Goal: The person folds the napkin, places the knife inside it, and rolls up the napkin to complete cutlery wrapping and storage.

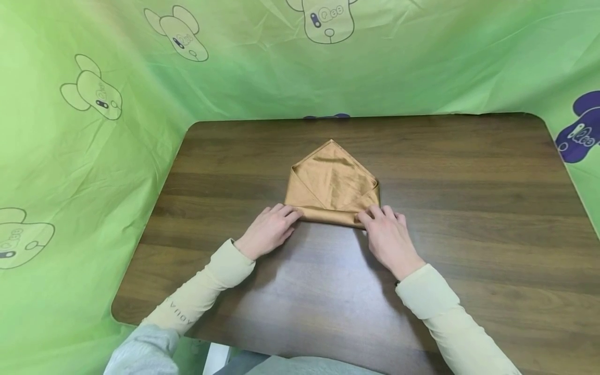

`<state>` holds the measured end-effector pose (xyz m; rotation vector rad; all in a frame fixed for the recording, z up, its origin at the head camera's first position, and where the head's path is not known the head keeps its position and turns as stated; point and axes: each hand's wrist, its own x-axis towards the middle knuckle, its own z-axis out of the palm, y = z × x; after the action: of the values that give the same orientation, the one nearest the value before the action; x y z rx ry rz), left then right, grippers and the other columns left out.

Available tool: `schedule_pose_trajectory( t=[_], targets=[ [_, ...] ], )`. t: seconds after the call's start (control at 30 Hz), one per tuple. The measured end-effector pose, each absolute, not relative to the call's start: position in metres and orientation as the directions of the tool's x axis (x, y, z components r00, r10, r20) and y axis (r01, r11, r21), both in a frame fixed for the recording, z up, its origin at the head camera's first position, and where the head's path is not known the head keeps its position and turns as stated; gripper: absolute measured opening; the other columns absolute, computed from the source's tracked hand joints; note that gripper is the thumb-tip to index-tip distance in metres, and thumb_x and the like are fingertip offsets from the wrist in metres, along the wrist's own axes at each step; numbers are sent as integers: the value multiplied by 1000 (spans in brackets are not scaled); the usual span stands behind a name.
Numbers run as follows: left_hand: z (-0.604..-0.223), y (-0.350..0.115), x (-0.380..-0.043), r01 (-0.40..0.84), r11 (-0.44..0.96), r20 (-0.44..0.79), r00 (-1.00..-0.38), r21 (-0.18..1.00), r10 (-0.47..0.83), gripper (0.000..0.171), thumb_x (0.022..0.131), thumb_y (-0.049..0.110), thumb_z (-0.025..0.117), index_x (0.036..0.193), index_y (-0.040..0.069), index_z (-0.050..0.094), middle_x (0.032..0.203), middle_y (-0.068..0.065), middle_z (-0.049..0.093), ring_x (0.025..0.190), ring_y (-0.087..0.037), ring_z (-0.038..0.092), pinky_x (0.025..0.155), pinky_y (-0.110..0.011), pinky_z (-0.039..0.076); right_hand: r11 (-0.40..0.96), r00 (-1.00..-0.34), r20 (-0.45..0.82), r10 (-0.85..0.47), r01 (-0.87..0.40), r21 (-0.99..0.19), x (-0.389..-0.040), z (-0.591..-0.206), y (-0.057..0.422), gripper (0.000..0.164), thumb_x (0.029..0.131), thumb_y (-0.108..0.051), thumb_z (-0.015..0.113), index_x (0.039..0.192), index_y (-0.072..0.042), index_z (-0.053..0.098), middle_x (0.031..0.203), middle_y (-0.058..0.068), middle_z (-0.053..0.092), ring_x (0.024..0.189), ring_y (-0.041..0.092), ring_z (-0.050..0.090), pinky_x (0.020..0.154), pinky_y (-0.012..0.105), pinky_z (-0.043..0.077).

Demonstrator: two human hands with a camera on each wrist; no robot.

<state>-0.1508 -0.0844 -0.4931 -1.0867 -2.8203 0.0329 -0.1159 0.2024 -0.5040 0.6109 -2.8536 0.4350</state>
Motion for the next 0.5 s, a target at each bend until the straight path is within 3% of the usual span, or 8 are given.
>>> schedule_pose_trajectory(
  t=[0.23, 0.5],
  targets=[
    [-495, -82, -159, 666, 743, 134, -733, -58, 667, 21, 94, 11, 58, 113, 16, 65, 102, -2, 63, 91, -22, 60, 73, -38, 51, 872, -899, 241, -365, -421, -250, -120, -504, 201, 28, 78, 5, 63, 100, -11, 60, 105, 11, 59, 92, 36, 51, 67, 53, 39],
    [-495, -81, -164, 666, 742, 152, -728, -75, 668, 16, 94, 13, 59, 108, 15, 66, 96, -3, 61, 89, -23, 60, 72, -37, 49, 869, -890, 260, -374, -435, -237, -120, -505, 202, 25, 80, 3, 62, 100, -11, 60, 104, 10, 61, 92, 35, 52, 67, 52, 39]
  ],
)
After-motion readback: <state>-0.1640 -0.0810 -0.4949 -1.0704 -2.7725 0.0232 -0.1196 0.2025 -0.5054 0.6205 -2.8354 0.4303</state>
